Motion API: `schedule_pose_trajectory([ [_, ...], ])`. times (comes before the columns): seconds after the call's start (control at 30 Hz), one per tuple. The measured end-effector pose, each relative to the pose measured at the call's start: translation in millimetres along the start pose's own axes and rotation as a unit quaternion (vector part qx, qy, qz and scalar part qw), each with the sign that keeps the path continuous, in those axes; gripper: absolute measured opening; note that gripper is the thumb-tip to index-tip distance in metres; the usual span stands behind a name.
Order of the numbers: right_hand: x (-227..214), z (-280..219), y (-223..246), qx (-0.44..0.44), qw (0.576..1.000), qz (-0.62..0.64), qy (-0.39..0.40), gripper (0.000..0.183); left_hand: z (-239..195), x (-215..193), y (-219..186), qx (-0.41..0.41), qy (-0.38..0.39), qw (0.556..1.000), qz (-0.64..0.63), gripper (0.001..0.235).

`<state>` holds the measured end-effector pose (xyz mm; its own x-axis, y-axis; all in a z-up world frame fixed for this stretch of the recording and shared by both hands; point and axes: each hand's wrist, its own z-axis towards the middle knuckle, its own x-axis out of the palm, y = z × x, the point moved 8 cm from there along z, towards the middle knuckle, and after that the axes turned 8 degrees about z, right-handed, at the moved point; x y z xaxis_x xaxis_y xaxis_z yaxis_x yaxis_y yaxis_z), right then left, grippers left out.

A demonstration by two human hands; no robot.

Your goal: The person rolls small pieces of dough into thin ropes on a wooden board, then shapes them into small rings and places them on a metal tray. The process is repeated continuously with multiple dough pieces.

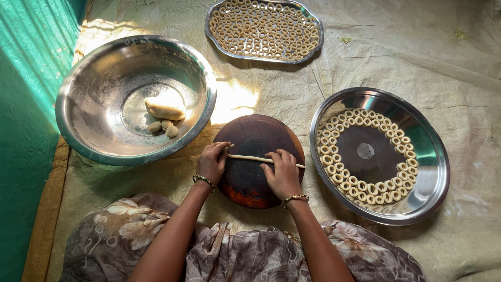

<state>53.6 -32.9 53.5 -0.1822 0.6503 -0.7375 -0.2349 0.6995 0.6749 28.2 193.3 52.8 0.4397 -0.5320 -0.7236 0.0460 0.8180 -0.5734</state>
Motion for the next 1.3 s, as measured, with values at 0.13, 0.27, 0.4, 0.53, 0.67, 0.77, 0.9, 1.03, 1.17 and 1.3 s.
schedule_pose_trajectory([
  [0.13,0.2,0.0,-0.5,0.002,1.0,-0.003,0.003,0.037,1.0,5.4,10.3,-0.044,0.022,0.999,-0.008,0.021],
  [0.27,0.7,0.3,-0.5,0.006,1.0,-0.008,0.006,0.037,-1.5,14.6,27.1,-0.116,0.064,0.991,-0.019,0.013],
  [0.4,1.2,0.2,-1.3,0.014,1.0,-0.007,0.011,0.036,-0.6,11.4,30.1,-0.098,0.018,0.994,-0.035,0.009],
  [0.53,-0.8,0.6,0.7,0.008,1.0,-0.006,0.008,0.036,-2.3,8.8,46.1,-0.177,0.013,0.982,-0.058,0.02],
  [0.67,-0.2,-0.7,0.3,0.013,1.0,-0.002,0.011,0.036,-6.3,1.2,53.9,-0.223,0.018,0.975,-0.016,0.011],
  [0.77,-0.7,1.0,1.3,0.006,1.0,-0.004,0.007,0.037,-5.3,-2.0,52.8,-0.219,0.027,0.975,-0.009,0.009],
  [0.9,0.4,0.9,0.5,0.001,1.0,-0.006,0.007,0.036,-7.5,-8.1,43.5,-0.149,0.025,0.984,0.09,0.009],
  [1.03,-0.4,1.0,2.5,-0.009,1.0,-0.007,0.002,0.036,-12.5,-9.7,31.1,-0.068,0.014,0.987,0.146,0.014],
  [1.17,0.5,-0.1,2.1,-0.001,1.0,-0.014,0.01,0.037,-21.4,5.4,34.6,-0.076,0.093,0.97,0.212,0.017],
  [1.3,1.3,-0.5,2.7,0.009,1.0,-0.008,0.018,0.037,-26.1,10.6,26.8,0.007,0.068,0.957,0.281,0.022],
])
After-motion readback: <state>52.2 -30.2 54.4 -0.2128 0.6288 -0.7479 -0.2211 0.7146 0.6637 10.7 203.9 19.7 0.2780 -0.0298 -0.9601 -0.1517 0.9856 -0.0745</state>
